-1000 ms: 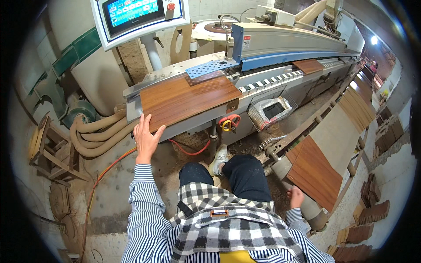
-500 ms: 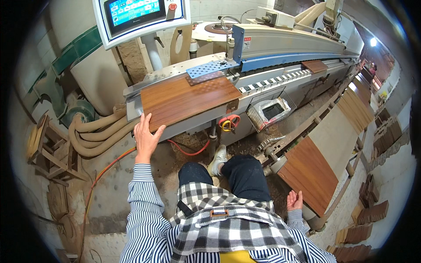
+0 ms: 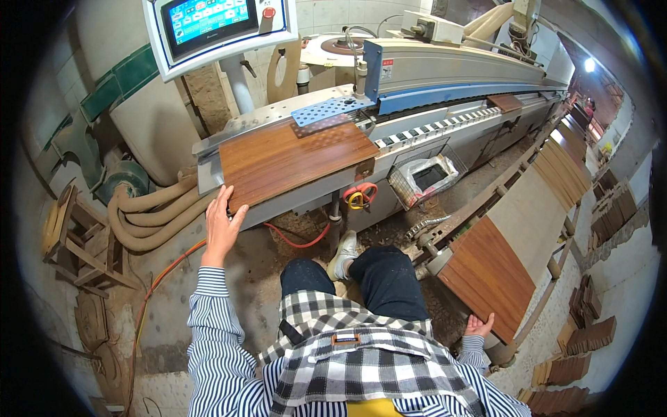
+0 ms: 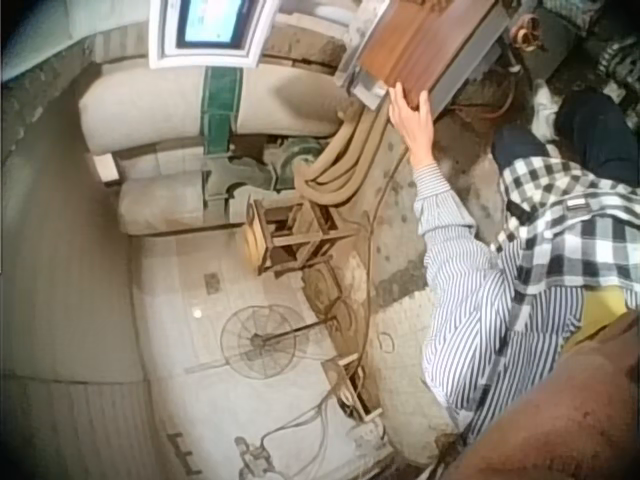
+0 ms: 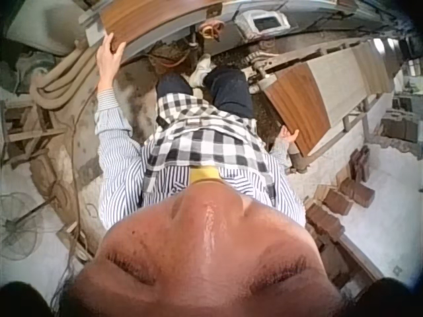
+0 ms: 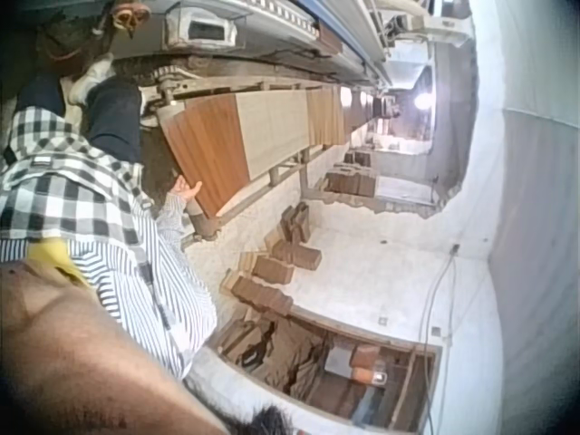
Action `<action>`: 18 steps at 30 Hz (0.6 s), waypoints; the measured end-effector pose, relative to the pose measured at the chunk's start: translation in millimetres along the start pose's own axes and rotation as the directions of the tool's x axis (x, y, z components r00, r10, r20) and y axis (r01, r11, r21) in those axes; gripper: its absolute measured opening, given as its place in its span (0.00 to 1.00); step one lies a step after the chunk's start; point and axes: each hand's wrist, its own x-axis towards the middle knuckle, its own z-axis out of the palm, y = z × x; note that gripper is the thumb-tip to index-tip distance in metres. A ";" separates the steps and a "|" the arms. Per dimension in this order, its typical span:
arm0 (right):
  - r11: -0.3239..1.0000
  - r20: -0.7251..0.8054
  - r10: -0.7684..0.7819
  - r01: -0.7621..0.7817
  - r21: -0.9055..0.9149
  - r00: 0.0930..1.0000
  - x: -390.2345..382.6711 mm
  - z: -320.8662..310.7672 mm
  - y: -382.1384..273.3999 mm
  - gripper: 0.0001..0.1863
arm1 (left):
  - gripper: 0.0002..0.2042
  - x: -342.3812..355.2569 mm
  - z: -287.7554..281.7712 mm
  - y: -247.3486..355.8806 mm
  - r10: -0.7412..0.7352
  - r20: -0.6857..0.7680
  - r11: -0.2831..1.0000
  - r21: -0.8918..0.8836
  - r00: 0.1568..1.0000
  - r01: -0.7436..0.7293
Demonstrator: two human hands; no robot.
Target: The person operates a wood planer machine, feeding rectangular wooden planks through the machine one at a time. They guide each plank with both hands, retrieve the processed plank from the output side, and place it onto a growing stack.
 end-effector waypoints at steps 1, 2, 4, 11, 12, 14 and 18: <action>1.000 -0.006 -0.006 0.006 -0.004 1.000 -0.8 0.2 0.0 0.46 | 0.28 0.1 0.2 -0.1 0.002 0.000 1.000 0.002 1.000 -0.002; 1.000 0.007 -0.007 0.007 0.000 1.000 2.1 -1.9 0.7 0.46 | 0.28 0.3 0.5 0.3 0.000 0.000 1.000 -0.001 1.000 0.000; 1.000 0.033 -0.010 0.009 0.006 0.999 13.4 -9.7 4.0 0.45 | 0.28 0.6 0.4 1.3 -0.004 -0.001 1.000 -0.006 1.000 0.004; 1.000 0.008 0.021 -0.021 0.007 1.000 23.7 -15.3 6.9 0.43 | 0.28 4.0 -3.0 3.2 -0.016 0.022 0.999 -0.045 1.000 0.017; 1.000 0.021 0.021 -0.021 0.006 1.000 25.5 -17.8 6.7 0.43 | 0.28 4.7 -3.6 4.9 -0.023 0.033 0.998 -0.061 0.999 0.025; 1.000 0.031 0.024 -0.025 0.007 0.999 26.1 -17.3 7.3 0.42 | 0.29 5.9 -3.1 6.5 -0.033 0.050 0.998 -0.061 0.998 0.036; 1.000 0.011 0.015 -0.015 0.014 1.000 27.0 -17.1 7.9 0.41 | 0.30 14.5 6.3 15.9 -0.027 0.078 1.000 0.017 0.997 0.026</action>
